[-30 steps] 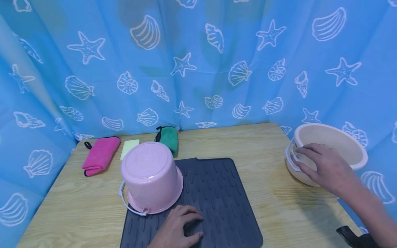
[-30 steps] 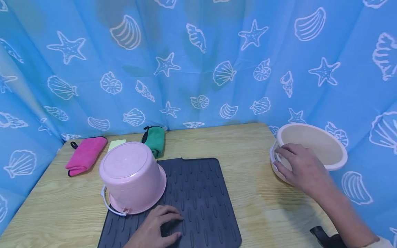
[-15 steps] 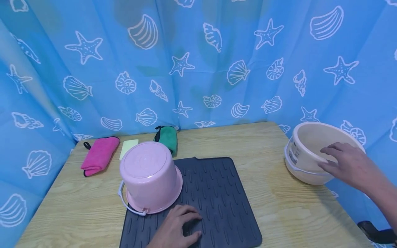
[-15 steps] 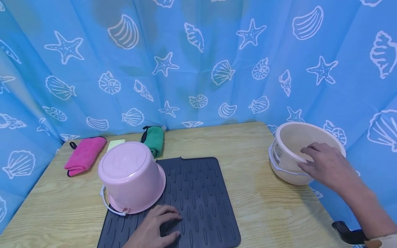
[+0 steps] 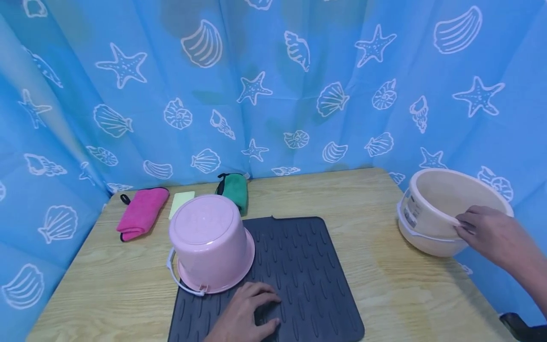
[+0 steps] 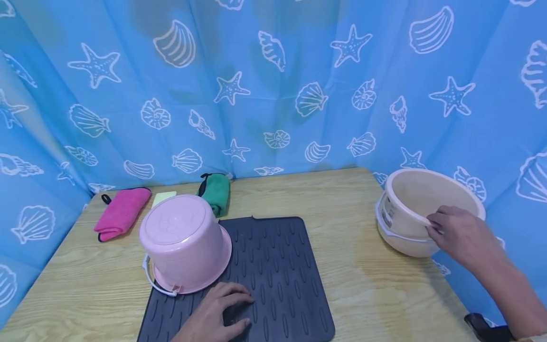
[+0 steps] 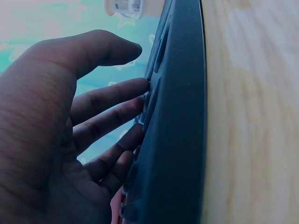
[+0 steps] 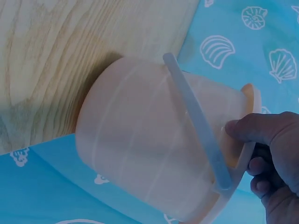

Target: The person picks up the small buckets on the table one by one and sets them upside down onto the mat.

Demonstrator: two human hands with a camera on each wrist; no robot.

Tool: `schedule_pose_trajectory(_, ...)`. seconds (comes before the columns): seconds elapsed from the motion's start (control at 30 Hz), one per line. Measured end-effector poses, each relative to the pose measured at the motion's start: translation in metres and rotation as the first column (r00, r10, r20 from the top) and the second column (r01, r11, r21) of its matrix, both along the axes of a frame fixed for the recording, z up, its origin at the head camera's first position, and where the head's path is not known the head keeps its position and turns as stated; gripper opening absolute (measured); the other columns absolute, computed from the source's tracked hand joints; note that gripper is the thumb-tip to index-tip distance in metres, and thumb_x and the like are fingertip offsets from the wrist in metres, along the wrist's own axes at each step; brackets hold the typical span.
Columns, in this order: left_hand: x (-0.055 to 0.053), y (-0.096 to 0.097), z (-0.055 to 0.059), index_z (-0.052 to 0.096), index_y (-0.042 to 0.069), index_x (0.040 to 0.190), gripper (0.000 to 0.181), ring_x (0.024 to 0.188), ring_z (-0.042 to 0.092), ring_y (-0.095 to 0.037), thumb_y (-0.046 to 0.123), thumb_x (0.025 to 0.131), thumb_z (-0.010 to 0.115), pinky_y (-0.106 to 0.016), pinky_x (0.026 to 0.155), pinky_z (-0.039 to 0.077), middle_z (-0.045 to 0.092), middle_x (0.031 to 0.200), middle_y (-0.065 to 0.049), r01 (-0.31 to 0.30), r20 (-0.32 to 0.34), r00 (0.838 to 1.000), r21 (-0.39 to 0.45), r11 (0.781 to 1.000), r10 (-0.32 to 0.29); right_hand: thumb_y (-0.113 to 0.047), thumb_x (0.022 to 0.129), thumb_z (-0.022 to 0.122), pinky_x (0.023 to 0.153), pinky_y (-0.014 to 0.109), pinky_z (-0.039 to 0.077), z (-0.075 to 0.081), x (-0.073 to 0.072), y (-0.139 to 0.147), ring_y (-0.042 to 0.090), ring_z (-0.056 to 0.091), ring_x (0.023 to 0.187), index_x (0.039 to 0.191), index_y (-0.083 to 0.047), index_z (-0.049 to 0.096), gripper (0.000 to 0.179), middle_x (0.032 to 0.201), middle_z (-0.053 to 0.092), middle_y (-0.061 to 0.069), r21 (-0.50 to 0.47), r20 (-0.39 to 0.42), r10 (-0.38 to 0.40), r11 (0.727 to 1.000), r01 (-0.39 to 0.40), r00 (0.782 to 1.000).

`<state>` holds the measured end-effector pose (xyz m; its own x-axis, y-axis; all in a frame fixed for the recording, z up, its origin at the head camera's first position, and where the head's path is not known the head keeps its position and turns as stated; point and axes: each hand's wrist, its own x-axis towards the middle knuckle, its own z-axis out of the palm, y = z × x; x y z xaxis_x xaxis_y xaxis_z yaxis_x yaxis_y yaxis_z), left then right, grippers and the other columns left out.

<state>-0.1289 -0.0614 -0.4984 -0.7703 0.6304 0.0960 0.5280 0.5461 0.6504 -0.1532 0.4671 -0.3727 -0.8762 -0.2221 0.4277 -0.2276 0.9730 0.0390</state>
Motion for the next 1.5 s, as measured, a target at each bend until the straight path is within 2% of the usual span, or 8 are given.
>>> schedule_pose_trajectory(0.17, 0.000, 0.000, -0.002, 0.071, 0.032, 0.116, 0.027, 0.114, 0.051, -0.010, 0.045, 0.092, 0.067, -0.046, 0.096, 0.045, 0.057, 0.122, 0.015, 0.004, 0.002, 1.000, 0.005, 1.000, -0.004, 0.006, 0.065, 0.084, 0.046, 0.036, 0.045, 0.000, 0.005, 0.002, 0.018, 0.052, 0.054, 0.078, 0.007, 0.071, 0.018, 0.067, 0.058, 0.006, 0.008, -0.091, 0.059, 0.998, -0.059, 0.994)
schedule_pose_trajectory(0.27, 0.000, -0.001, -0.002, 0.070, 0.032, 0.116, 0.027, 0.114, 0.051, -0.010, 0.045, 0.092, 0.067, -0.046, 0.096, 0.045, 0.057, 0.122, 0.015, 0.001, -0.006, 1.000, 0.005, 1.000, -0.001, 0.008, 0.068, 0.083, 0.044, 0.031, 0.040, 0.002, 0.007, 0.001, 0.012, 0.048, 0.051, 0.079, 0.006, 0.073, 0.015, 0.066, 0.059, 0.005, 0.002, -0.124, 0.074, 0.997, -0.074, 0.989)
schedule_pose_trajectory(0.57, -0.001, 0.000, -0.001, 0.071, 0.031, 0.115, 0.027, 0.114, 0.051, -0.010, 0.044, 0.093, 0.068, -0.045, 0.096, 0.046, 0.057, 0.122, 0.014, 0.001, -0.015, 1.000, 0.000, 1.000, -0.001, 0.002, 0.071, 0.083, 0.043, 0.027, 0.037, 0.017, 0.011, -0.023, 0.010, 0.048, 0.052, 0.089, 0.007, 0.074, 0.020, 0.070, 0.060, 0.007, -0.068, -0.102, 0.002, 0.998, -0.009, 0.995)
schedule_pose_trajectory(0.87, -0.001, 0.000, -0.002, 0.071, 0.032, 0.116, 0.028, 0.115, 0.051, -0.010, 0.047, 0.093, 0.066, -0.045, 0.097, 0.046, 0.057, 0.123, 0.015, -0.003, 0.007, 1.000, -0.016, 1.000, 0.003, -0.002, 0.073, 0.084, 0.044, 0.025, 0.038, 0.027, 0.011, -0.050, 0.004, 0.047, 0.055, 0.090, 0.002, 0.077, 0.020, 0.070, 0.061, 0.001, -0.141, -0.132, 0.022, 0.989, -0.041, 0.991)
schedule_pose_trajectory(1.1, -0.001, -0.001, -0.003, 0.071, 0.032, 0.116, 0.027, 0.115, 0.051, -0.010, 0.046, 0.093, 0.066, -0.046, 0.097, 0.046, 0.057, 0.122, 0.015, -0.006, -0.015, 1.000, -0.009, 1.000, 0.006, 0.000, 0.068, 0.086, 0.044, 0.019, 0.034, 0.027, 0.009, -0.061, 0.003, 0.047, 0.056, 0.088, -0.001, 0.078, 0.021, 0.071, 0.062, -0.001, -0.166, -0.180, 0.059, 0.982, -0.090, 0.982)
schedule_pose_trajectory(1.33, -0.001, 0.000, -0.001, 0.071, 0.032, 0.115, 0.026, 0.113, 0.050, -0.008, 0.043, 0.092, 0.068, -0.045, 0.097, 0.046, 0.057, 0.123, 0.016, -0.026, -0.025, 0.999, -0.014, 1.000, 0.026, 0.000, 0.069, 0.086, 0.044, 0.017, 0.035, 0.028, 0.008, -0.073, 0.004, 0.049, 0.055, 0.089, -0.001, 0.078, 0.022, 0.071, 0.064, 0.002, -0.183, -0.187, 0.072, 0.977, -0.106, 0.980)
schedule_pose_trajectory(1.5, 0.000, 0.000, -0.002, 0.071, 0.032, 0.115, 0.026, 0.113, 0.051, -0.007, 0.042, 0.092, 0.068, -0.044, 0.097, 0.046, 0.057, 0.122, 0.016, -0.026, -0.044, 0.999, -0.017, 1.000, 0.025, -0.001, 0.068, 0.086, 0.045, 0.015, 0.034, 0.029, 0.009, -0.079, 0.000, 0.049, 0.056, 0.089, -0.003, 0.079, 0.022, 0.073, 0.066, 0.001, -0.197, -0.199, 0.090, 0.972, -0.130, 0.976)
